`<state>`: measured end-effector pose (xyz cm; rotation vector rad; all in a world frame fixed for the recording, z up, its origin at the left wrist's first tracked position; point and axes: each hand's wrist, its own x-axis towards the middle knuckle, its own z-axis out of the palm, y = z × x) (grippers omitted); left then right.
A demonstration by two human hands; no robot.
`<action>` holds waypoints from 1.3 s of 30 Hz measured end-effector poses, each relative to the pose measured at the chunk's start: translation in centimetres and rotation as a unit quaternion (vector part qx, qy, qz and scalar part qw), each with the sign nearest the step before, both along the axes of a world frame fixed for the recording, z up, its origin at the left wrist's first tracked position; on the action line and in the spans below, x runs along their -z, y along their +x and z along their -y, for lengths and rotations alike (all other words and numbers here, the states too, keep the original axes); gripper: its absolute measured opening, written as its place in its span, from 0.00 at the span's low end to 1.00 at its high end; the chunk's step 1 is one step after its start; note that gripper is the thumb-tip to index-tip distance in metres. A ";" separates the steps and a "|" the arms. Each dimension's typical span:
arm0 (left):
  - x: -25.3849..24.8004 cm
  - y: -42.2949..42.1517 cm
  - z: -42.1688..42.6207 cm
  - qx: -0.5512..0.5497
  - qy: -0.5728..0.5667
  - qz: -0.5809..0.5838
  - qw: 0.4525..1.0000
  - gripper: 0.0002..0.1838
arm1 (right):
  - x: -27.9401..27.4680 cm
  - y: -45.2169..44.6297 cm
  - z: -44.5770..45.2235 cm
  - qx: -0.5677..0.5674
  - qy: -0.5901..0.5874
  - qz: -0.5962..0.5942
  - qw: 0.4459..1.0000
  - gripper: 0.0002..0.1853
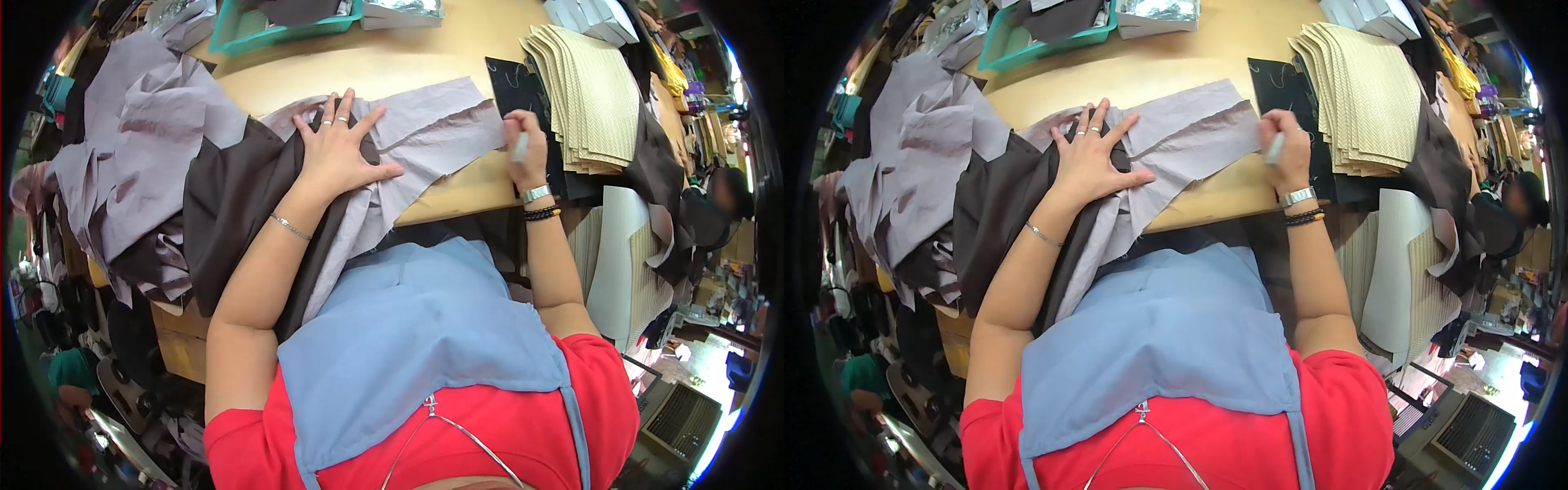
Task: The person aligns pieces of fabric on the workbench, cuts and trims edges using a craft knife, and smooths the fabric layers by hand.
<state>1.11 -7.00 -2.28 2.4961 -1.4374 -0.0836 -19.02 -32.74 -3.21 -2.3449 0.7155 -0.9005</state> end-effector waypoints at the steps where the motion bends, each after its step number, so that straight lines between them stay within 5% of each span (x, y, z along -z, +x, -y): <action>1: 0.0 0.0 0.0 -0.003 0.003 -0.006 1.000 0.54 | -0.5 0.2 0.0 -0.035 0.079 0.084 0.993 0.17; 3: 0.0 -0.1 0.0 -0.004 0.000 -0.007 1.000 0.54 | -1.7 0.3 0.0 -0.081 0.134 0.140 0.978 0.30; 9: 0.0 -0.2 0.1 -0.004 -0.011 -0.006 1.000 0.54 | -4.2 3.9 -4.8 -0.181 0.445 0.088 0.872 0.17; 15: -0.2 -0.2 0.0 -0.008 -0.009 -0.013 1.000 0.55 | -0.8 6.1 -8.3 -0.216 0.328 0.059 0.918 0.11; 39: -0.1 -0.2 0.1 -0.004 -0.029 -0.013 0.999 0.54 | -0.5 5.9 -8.9 -0.189 0.323 0.028 0.927 0.05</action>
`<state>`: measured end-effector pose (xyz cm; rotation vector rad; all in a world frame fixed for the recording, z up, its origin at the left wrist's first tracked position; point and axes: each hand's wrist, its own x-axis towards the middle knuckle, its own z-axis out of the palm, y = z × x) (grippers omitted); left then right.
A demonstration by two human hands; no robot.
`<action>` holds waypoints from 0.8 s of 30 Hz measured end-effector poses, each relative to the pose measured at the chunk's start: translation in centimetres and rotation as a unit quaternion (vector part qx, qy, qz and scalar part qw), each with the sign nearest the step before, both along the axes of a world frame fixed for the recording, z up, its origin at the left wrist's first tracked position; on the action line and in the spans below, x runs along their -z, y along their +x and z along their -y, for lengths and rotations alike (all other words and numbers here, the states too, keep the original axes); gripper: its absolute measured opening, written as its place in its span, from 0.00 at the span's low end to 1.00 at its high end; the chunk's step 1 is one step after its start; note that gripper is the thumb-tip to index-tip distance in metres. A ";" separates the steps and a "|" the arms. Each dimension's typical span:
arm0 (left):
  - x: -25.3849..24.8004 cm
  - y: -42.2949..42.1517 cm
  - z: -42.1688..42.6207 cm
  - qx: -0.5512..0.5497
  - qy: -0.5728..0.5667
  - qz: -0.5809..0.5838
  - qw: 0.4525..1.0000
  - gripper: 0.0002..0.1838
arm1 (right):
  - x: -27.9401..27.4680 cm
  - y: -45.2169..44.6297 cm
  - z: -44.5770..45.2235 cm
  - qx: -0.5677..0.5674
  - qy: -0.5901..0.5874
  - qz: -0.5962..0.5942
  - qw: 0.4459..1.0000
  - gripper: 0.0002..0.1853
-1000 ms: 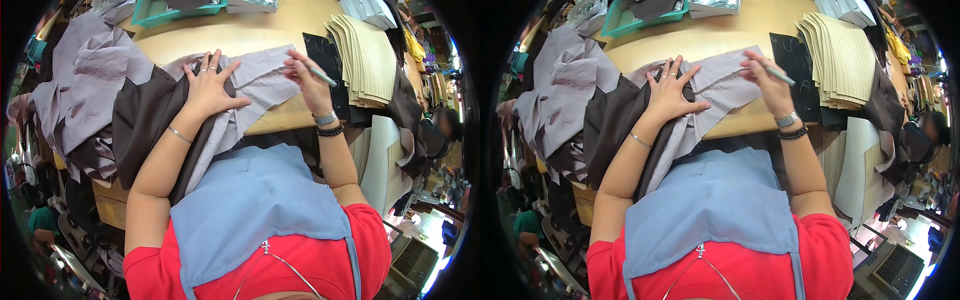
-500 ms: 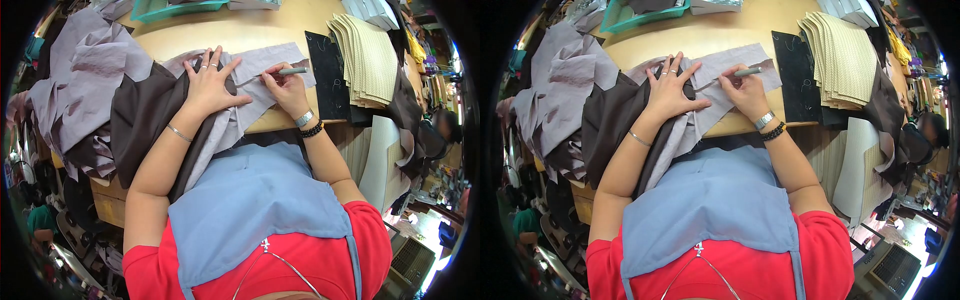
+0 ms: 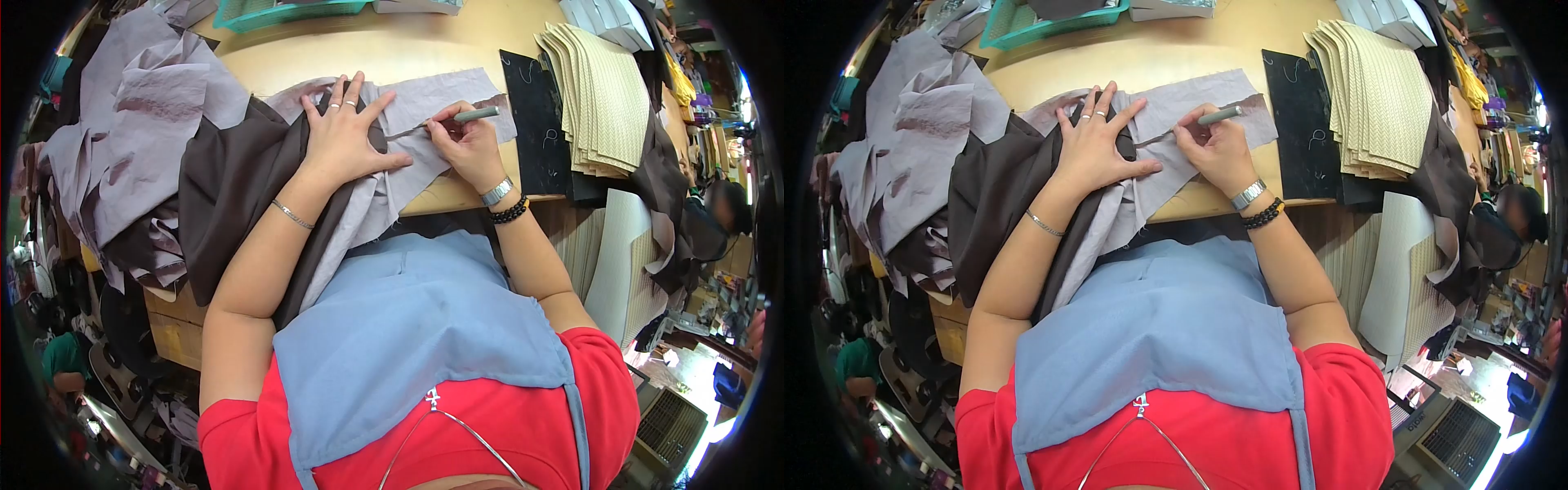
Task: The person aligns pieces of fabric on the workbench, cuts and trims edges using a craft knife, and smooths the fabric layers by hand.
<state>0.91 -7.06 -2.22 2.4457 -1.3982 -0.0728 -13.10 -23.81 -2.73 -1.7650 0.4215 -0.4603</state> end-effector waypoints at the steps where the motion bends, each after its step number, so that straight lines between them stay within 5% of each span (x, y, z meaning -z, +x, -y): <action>1: 0.0 0.0 0.0 0.000 0.000 0.000 1.000 0.54 | 0.0 0.0 0.0 0.001 0.010 0.003 1.000 0.05; 16: 0.1 0.0 0.0 0.002 -0.006 0.005 1.000 0.54 | 0.3 0.1 0.1 -0.022 -0.069 -0.016 0.997 0.06; 24: 0.3 0.0 -0.1 0.001 -0.008 0.009 1.000 0.54 | 0.2 0.3 0.2 -0.047 0.045 -0.005 0.998 0.06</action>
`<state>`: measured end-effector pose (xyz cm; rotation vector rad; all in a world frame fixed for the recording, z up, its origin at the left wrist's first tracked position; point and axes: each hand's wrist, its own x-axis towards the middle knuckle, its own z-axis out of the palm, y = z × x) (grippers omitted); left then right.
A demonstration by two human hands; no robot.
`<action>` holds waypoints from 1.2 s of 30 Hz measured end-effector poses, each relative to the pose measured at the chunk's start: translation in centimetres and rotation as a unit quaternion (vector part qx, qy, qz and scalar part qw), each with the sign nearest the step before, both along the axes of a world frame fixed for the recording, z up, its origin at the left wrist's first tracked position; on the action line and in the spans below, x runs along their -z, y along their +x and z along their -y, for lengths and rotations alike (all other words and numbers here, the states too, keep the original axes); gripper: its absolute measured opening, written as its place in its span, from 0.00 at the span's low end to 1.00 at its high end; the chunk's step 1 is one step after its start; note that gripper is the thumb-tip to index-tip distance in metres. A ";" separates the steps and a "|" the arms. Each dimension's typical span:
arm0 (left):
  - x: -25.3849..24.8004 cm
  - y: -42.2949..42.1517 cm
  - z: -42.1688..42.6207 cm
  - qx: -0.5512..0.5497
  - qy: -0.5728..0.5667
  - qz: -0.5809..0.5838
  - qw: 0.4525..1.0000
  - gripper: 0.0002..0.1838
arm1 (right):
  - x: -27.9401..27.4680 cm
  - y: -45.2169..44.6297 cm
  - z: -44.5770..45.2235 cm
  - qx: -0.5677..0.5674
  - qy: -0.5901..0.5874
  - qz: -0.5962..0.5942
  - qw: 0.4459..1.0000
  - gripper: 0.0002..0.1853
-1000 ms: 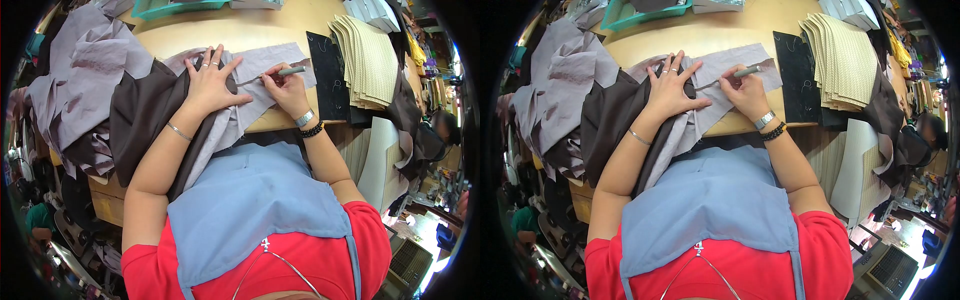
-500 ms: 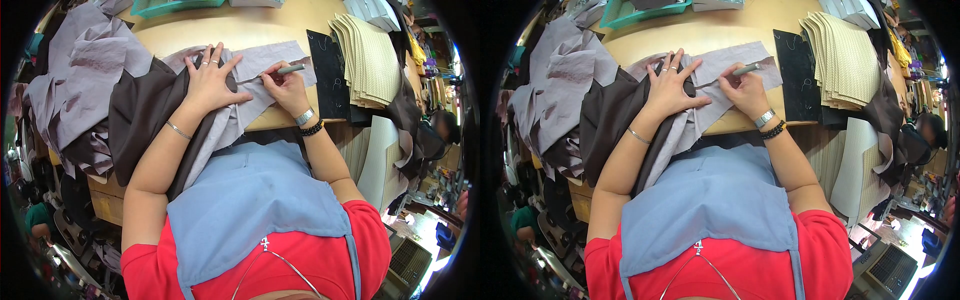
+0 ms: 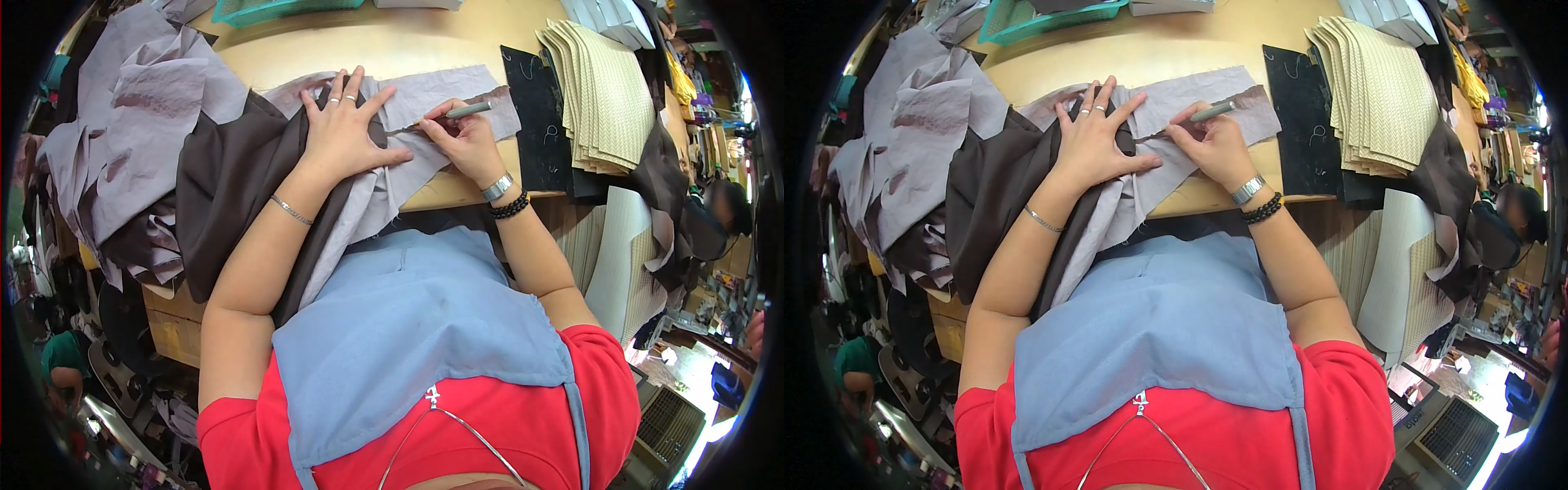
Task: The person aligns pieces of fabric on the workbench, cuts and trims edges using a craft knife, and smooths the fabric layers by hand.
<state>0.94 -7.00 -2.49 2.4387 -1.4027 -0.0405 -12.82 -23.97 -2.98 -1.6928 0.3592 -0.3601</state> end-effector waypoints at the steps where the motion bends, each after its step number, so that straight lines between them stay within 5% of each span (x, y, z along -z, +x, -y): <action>1: 0.0 0.0 0.0 0.001 -0.002 0.000 1.000 0.55 | -0.1 0.0 0.1 -0.007 -0.001 -0.004 1.000 0.06; 4: 0.0 0.0 0.1 0.001 0.003 0.003 1.000 0.55 | -0.5 0.0 0.2 -0.023 0.158 -0.034 0.987 0.06; 13: 0.0 0.0 0.1 -0.003 0.002 0.002 1.000 0.56 | -1.1 -0.5 -1.0 0.002 -0.063 -0.060 0.996 0.06; 22: 0.1 0.1 0.1 -0.002 0.001 -0.001 1.000 0.55 | -1.2 0.1 -1.4 0.088 0.207 -0.080 0.971 0.08; 36: 0.1 0.1 0.0 0.003 -0.006 0.000 1.000 0.54 | -1.3 0.1 -1.1 0.083 0.184 -0.097 0.975 0.08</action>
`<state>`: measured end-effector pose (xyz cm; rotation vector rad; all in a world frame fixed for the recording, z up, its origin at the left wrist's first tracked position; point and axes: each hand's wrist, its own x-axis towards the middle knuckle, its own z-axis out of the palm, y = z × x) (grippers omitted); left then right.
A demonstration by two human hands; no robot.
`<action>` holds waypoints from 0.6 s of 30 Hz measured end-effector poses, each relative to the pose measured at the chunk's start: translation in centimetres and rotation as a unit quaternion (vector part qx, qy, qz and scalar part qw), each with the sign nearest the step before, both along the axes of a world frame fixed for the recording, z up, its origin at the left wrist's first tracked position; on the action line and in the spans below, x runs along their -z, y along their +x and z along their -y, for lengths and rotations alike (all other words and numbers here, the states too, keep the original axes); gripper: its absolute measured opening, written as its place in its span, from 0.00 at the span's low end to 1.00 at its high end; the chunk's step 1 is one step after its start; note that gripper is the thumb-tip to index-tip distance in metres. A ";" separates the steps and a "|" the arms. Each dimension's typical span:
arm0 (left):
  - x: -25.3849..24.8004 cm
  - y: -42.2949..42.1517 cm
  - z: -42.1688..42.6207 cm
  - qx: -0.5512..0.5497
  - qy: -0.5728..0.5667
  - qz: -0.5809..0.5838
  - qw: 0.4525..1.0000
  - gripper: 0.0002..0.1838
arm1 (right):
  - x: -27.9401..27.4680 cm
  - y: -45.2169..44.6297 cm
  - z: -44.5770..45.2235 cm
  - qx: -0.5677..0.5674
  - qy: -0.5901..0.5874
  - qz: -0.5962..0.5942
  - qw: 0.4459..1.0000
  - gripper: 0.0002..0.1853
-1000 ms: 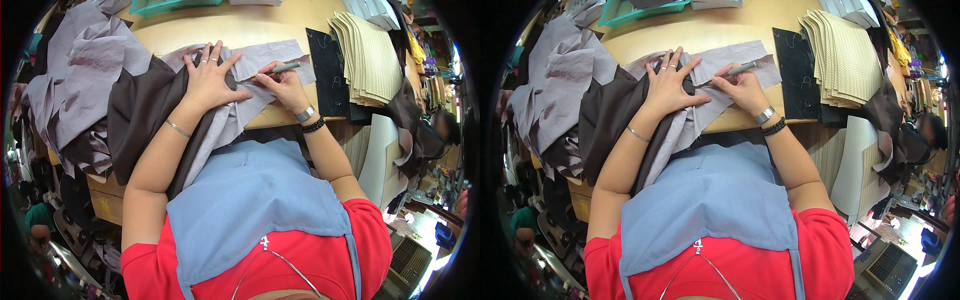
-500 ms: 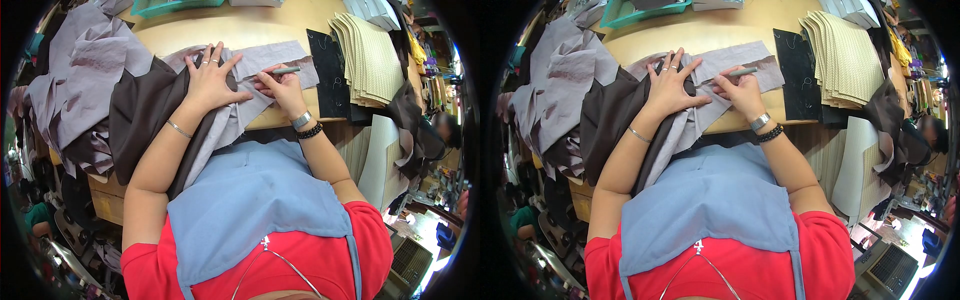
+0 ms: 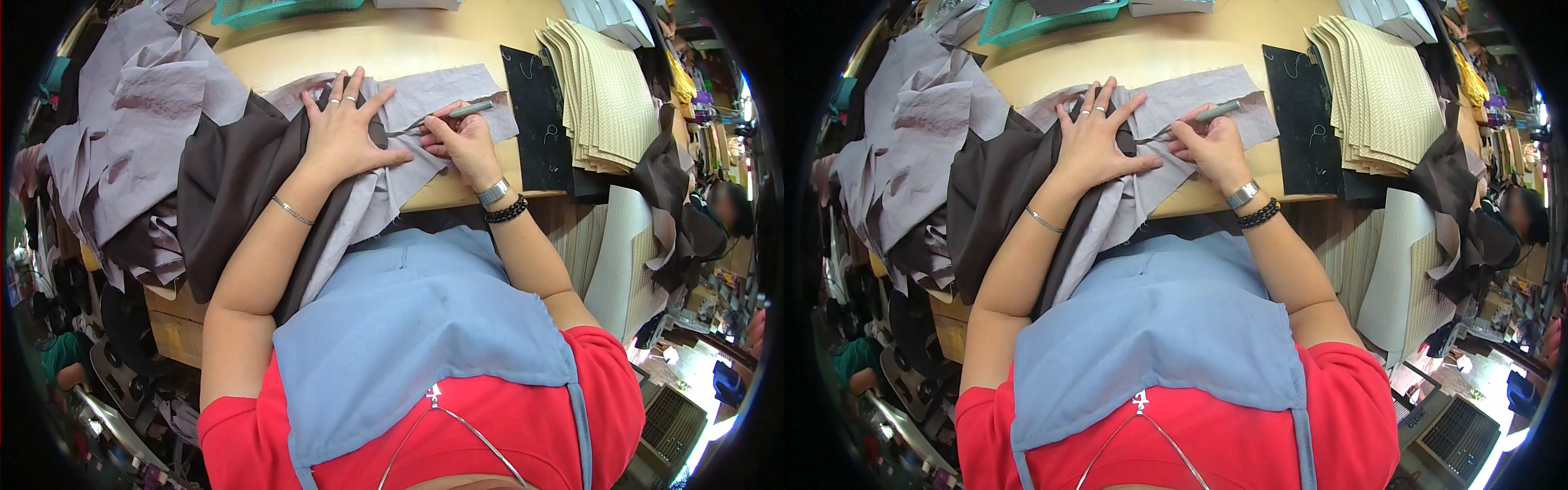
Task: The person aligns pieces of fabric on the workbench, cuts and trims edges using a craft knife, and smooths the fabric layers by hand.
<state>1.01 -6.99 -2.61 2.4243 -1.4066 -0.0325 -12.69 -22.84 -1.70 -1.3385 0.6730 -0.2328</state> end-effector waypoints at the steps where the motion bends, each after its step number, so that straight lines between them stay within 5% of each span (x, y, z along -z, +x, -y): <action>1: 0.0 0.0 0.0 0.000 0.000 0.000 1.000 0.54 | -0.1 0.0 0.0 0.001 -0.001 -0.002 1.000 0.08; 18: -0.3 -0.1 0.0 -0.006 0.016 0.002 1.000 0.54 | 0.6 -0.2 -0.8 -0.002 -0.032 0.051 0.998 0.09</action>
